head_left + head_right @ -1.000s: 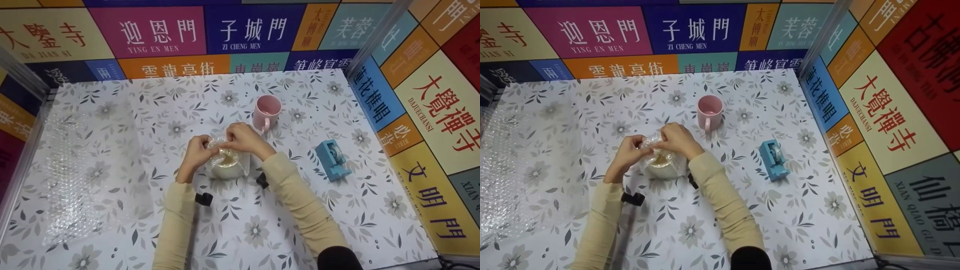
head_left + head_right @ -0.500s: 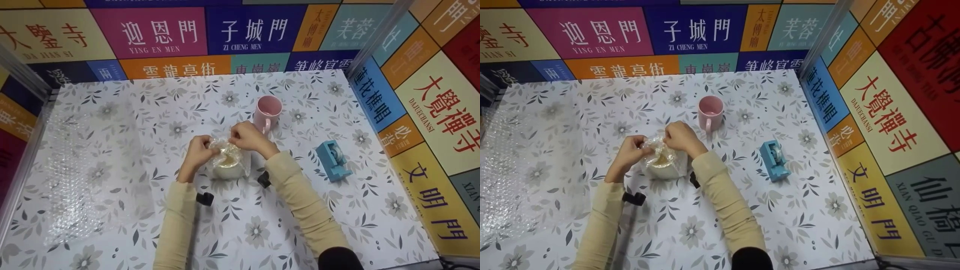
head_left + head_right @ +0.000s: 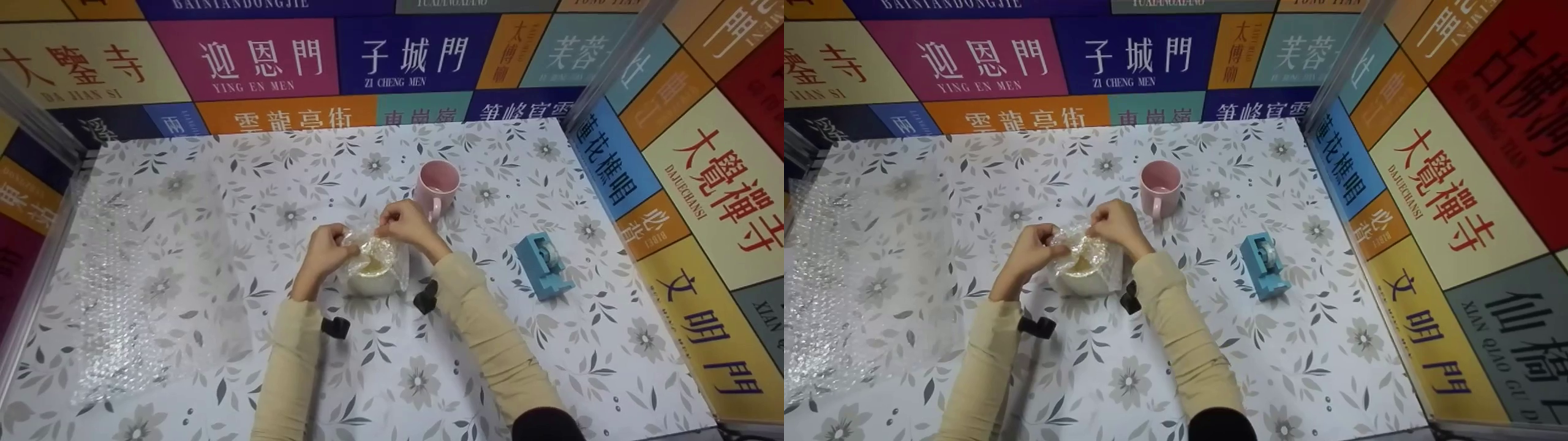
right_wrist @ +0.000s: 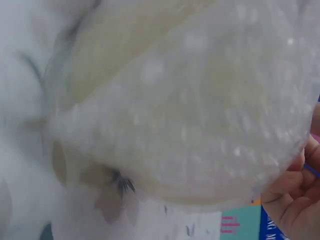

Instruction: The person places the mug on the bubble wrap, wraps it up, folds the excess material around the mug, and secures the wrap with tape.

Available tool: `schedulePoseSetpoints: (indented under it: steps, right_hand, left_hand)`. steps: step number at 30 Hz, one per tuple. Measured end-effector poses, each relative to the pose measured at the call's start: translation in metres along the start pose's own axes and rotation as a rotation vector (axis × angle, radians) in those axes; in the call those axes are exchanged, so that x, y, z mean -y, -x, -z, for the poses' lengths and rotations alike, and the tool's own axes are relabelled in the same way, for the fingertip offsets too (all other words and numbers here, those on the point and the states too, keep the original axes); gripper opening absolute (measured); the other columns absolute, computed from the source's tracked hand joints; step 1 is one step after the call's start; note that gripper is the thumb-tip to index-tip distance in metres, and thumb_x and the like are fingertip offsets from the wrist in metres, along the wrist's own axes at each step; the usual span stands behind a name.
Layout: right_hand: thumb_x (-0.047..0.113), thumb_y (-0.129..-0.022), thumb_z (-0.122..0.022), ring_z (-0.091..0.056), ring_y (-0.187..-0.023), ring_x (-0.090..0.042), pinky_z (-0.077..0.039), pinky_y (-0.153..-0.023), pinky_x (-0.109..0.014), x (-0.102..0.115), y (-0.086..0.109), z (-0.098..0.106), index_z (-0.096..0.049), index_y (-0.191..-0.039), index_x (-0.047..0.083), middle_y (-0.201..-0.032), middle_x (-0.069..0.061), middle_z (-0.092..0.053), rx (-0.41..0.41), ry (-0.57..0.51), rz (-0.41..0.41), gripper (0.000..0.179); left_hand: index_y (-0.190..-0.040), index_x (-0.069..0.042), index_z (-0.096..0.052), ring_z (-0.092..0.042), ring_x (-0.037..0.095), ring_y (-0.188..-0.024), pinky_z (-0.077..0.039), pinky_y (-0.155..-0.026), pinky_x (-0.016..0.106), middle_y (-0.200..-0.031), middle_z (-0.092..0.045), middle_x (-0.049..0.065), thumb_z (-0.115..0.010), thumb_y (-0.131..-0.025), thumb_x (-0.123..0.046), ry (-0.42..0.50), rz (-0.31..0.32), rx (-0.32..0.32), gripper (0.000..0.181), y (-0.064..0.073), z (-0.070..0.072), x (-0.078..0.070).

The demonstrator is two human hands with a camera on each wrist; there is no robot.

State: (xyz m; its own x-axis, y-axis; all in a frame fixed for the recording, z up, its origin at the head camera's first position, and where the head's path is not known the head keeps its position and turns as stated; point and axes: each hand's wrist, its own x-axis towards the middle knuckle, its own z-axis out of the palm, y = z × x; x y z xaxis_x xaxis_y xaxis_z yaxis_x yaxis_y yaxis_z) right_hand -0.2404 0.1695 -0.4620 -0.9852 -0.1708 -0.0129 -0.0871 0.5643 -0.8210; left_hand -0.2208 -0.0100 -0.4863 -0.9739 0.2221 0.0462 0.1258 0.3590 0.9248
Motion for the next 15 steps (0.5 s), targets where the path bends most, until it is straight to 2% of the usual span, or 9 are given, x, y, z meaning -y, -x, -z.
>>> schedulePoseSetpoints:
  steps: [4, 7, 11, 15]
  right_hand:
    - [-0.009, -0.064, -0.068, -0.044, -0.062, -0.009, -0.036, -0.057, -0.019, -0.0029, -0.0018, -0.0006, -0.062, -0.072, -0.007, -0.06, 0.005, -0.052, -0.005, -0.218, -0.104, 0.01]
    - [-0.011, -0.065, -0.065, -0.045, -0.061, -0.009, -0.037, -0.056, -0.018, -0.0029, -0.0018, -0.0009, -0.062, -0.076, -0.009, -0.061, 0.005, -0.052, 0.011, -0.266, -0.117, 0.011]
    - [-0.011, -0.068, -0.059, -0.045, -0.063, -0.009, -0.037, -0.058, -0.018, 0.0, 0.0004, -0.0004, -0.062, -0.078, -0.009, -0.063, 0.004, -0.051, 0.05, -0.207, -0.078, 0.01]
    - [-0.008, -0.071, -0.056, -0.045, -0.063, -0.009, -0.036, -0.059, -0.019, 0.0033, 0.0034, 0.0014, -0.063, -0.078, -0.006, -0.066, 0.001, -0.053, 0.066, -0.047, 0.016, 0.011]
  left_hand:
    - [-0.067, 0.001, -0.058, -0.034, 0.009, -0.049, -0.028, -0.045, 0.021, -0.052, -0.038, -0.004, -0.062, -0.059, 0.006, 0.012, 0.003, 0.013, 0.01, -0.0005, -0.0003, 0.0003]
    - [-0.067, 0.001, -0.058, -0.034, 0.009, -0.049, -0.028, -0.045, 0.021, -0.053, -0.039, -0.004, -0.062, -0.059, 0.005, 0.012, 0.004, 0.014, 0.01, -0.001, -0.0001, 0.0002]
    - [-0.065, -0.001, -0.056, -0.033, 0.009, -0.049, -0.027, -0.045, 0.021, -0.052, -0.037, -0.005, -0.062, -0.059, 0.006, 0.021, 0.004, 0.01, 0.011, -0.0009, 0.0007, 0.0008]
    - [-0.066, 0.0, -0.056, -0.034, 0.008, -0.048, -0.029, -0.044, 0.02, -0.052, -0.038, -0.004, -0.062, -0.059, 0.007, 0.063, 0.01, 0.011, 0.012, -0.0001, 0.0017, 0.0021]
